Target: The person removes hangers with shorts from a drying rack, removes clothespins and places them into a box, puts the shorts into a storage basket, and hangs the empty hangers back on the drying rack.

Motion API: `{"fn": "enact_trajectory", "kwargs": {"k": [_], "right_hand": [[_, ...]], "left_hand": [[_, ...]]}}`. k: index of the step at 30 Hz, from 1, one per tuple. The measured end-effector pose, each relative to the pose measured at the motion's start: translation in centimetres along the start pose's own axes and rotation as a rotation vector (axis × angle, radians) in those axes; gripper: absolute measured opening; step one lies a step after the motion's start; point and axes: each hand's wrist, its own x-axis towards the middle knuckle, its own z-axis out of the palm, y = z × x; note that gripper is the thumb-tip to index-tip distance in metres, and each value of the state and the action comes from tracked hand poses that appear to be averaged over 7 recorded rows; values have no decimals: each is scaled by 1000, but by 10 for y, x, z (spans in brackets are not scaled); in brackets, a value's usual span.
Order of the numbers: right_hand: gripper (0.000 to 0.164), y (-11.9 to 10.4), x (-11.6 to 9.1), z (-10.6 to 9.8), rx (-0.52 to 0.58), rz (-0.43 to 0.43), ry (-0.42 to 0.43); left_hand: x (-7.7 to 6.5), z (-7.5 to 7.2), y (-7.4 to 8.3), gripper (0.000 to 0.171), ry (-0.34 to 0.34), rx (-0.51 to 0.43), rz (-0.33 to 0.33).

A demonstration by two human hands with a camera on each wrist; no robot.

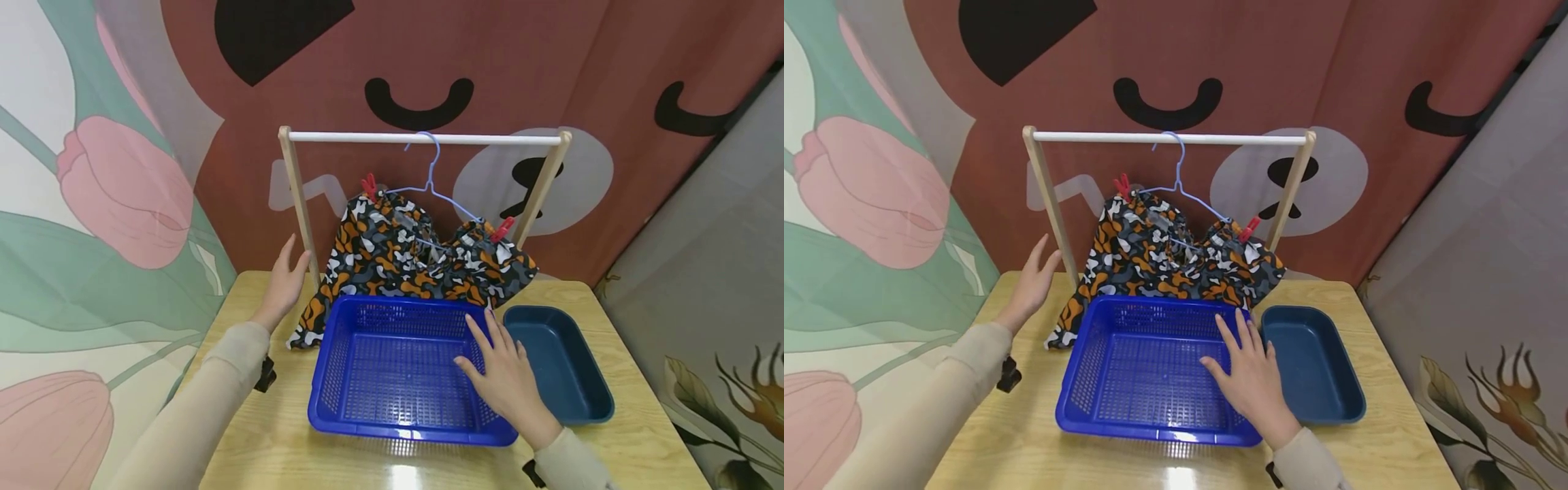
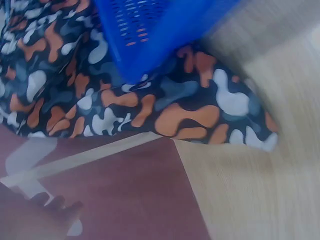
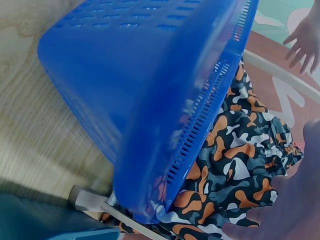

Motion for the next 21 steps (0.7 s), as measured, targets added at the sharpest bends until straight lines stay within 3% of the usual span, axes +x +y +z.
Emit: {"fn": "enact_trajectory", "kwargs": {"k": [6,12,16,21], "right_hand": [[76,-3,0,3,16,-7,-2],[75,-5,0,5,25,0,-7],[75,-6,1,6,32,7,-12],[74,-6,0,6,41,9,-21]], "left_hand": [[19,-6,11,63,65,-309,-53],[20,-18,39,60,32,-341,-70],[31,-19,41,61,37,-409,-62],[48,-9,28,63,96,-431,-42]]}}
